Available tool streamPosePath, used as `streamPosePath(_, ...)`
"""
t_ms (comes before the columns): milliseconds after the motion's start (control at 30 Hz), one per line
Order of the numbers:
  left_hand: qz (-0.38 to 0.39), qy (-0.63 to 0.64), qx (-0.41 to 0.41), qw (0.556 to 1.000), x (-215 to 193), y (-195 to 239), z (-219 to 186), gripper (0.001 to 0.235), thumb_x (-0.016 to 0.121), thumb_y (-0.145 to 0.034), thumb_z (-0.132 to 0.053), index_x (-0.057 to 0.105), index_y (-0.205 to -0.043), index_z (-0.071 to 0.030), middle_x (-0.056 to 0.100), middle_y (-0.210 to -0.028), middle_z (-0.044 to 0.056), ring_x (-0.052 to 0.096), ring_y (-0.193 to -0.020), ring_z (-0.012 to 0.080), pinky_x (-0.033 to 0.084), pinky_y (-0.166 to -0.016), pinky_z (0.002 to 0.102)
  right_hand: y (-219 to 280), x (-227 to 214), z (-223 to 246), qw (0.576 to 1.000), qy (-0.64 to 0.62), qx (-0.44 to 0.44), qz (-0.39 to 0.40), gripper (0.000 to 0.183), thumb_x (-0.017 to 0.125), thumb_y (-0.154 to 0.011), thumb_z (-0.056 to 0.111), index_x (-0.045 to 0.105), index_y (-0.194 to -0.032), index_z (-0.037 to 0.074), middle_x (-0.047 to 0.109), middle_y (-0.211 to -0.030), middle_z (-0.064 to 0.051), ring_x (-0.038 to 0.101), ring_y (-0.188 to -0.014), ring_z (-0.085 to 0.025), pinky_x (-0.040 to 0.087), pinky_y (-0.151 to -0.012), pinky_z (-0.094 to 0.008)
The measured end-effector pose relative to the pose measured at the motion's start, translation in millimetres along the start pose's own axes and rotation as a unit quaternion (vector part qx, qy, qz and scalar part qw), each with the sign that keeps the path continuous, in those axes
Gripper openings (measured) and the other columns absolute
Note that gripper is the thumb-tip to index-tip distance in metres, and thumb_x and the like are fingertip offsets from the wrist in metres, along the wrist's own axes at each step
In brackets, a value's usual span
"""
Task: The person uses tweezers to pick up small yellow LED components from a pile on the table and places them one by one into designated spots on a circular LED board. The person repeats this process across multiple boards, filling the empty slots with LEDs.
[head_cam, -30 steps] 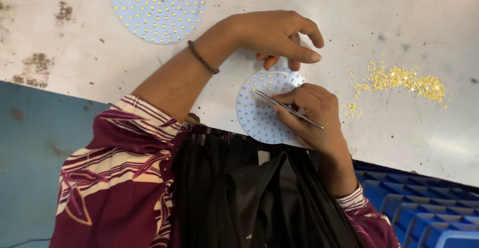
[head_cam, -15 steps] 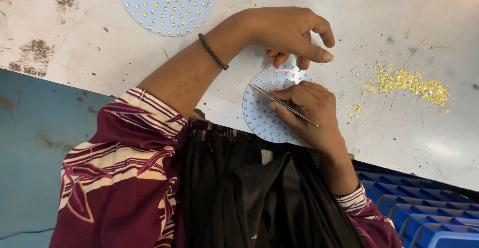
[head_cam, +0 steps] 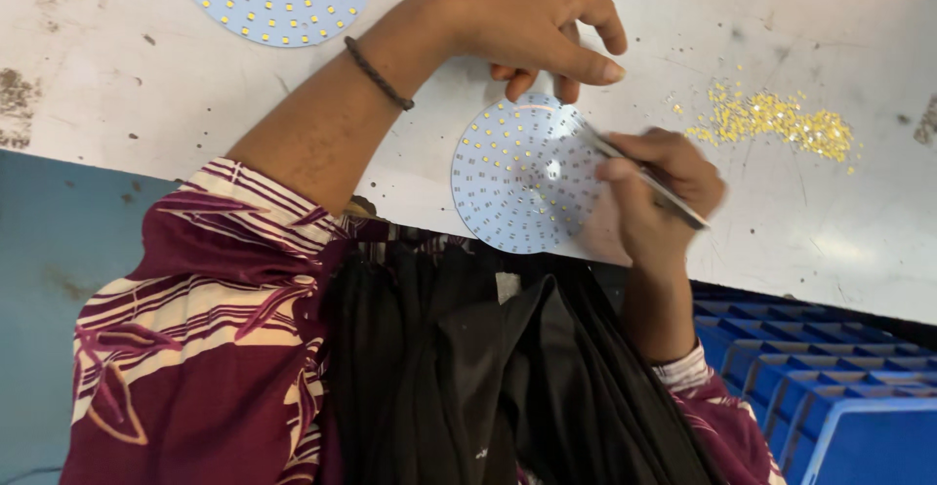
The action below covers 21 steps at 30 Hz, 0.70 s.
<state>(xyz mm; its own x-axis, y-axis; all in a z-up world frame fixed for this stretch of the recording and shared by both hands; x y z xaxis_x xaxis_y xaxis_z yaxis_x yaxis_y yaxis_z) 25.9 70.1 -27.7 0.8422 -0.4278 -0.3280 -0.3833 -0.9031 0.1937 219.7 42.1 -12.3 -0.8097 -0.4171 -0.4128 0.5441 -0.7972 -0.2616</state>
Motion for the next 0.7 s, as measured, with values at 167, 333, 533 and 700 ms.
streamPosePath(167, -0.022, -0.023, -0.006, 0.999, -0.9, 2.3, -3.4, 0.059, 0.067, -0.091, -0.045, 0.061, -0.134, -0.005, 0.08, -0.088, 0.011, 0.063, -0.043, 0.0123, 0.044, -0.036, 0.023, 59.2, -53.9, -13.8, 0.976, -0.129, 0.112, -0.133, 0.015, 0.062, -0.107, 0.011, 0.066, -0.109, -0.003, 0.069, -0.083, -0.009, 0.063, -0.072, -0.015, 0.052, -0.073, -0.032)
streamPosePath(333, -0.036, -0.02, -0.022, 0.999, -11.7, 2.0, 19.1, 0.056, 0.064, -0.093, -0.045, 0.06, -0.137, -0.011, 0.078, -0.094, 0.008, 0.062, -0.047, 0.0095, 0.044, -0.038, 0.021, 105.2, -52.0, -10.6, 0.896, -0.374, 0.214, -0.102, 0.019, 0.063, -0.105, 0.022, 0.061, -0.097, 0.005, 0.059, -0.078, -0.001, 0.058, -0.077, -0.012, 0.046, -0.105, -0.068)
streamPosePath(533, 0.148, 0.033, -0.04, 0.988, -25.9, -8.7, 75.3, 0.048, 0.06, -0.092, -0.02, 0.064, -0.136, -0.002, 0.076, -0.101, 0.005, 0.054, -0.052, 0.0091, 0.039, -0.041, 0.021, 109.5, -24.0, -6.0, 0.85, -0.463, 0.238, -0.081, 0.023, 0.064, -0.107, 0.029, 0.059, -0.091, 0.014, 0.056, -0.078, 0.006, 0.056, -0.081, -0.009, 0.037, -0.111, -0.075)
streamPosePath(700, 0.154, 0.018, -0.081, 0.984, -48.6, -10.4, 111.0, 0.053, 0.055, -0.087, -0.016, 0.067, -0.137, -0.006, 0.074, -0.092, 0.006, 0.053, -0.052, 0.0081, 0.037, -0.04, 0.022, 86.6, -4.9, -2.3, 0.837, -0.486, 0.226, -0.112, 0.017, 0.062, -0.105, 0.029, 0.062, -0.095, 0.015, 0.056, -0.077, 0.007, 0.056, -0.079, -0.008, 0.038, -0.11, -0.075)
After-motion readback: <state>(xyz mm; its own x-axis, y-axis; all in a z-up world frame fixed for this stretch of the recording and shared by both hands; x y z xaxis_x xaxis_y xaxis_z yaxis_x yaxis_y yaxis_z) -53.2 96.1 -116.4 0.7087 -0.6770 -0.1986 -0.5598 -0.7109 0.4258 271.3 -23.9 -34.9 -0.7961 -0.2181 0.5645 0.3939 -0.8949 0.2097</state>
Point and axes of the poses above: each hand's wrist, its own y-axis away from the middle knuckle, its own x-axis out of the palm, z = x × y, the point moved 8 cm from there along -y, towards the middle knuckle
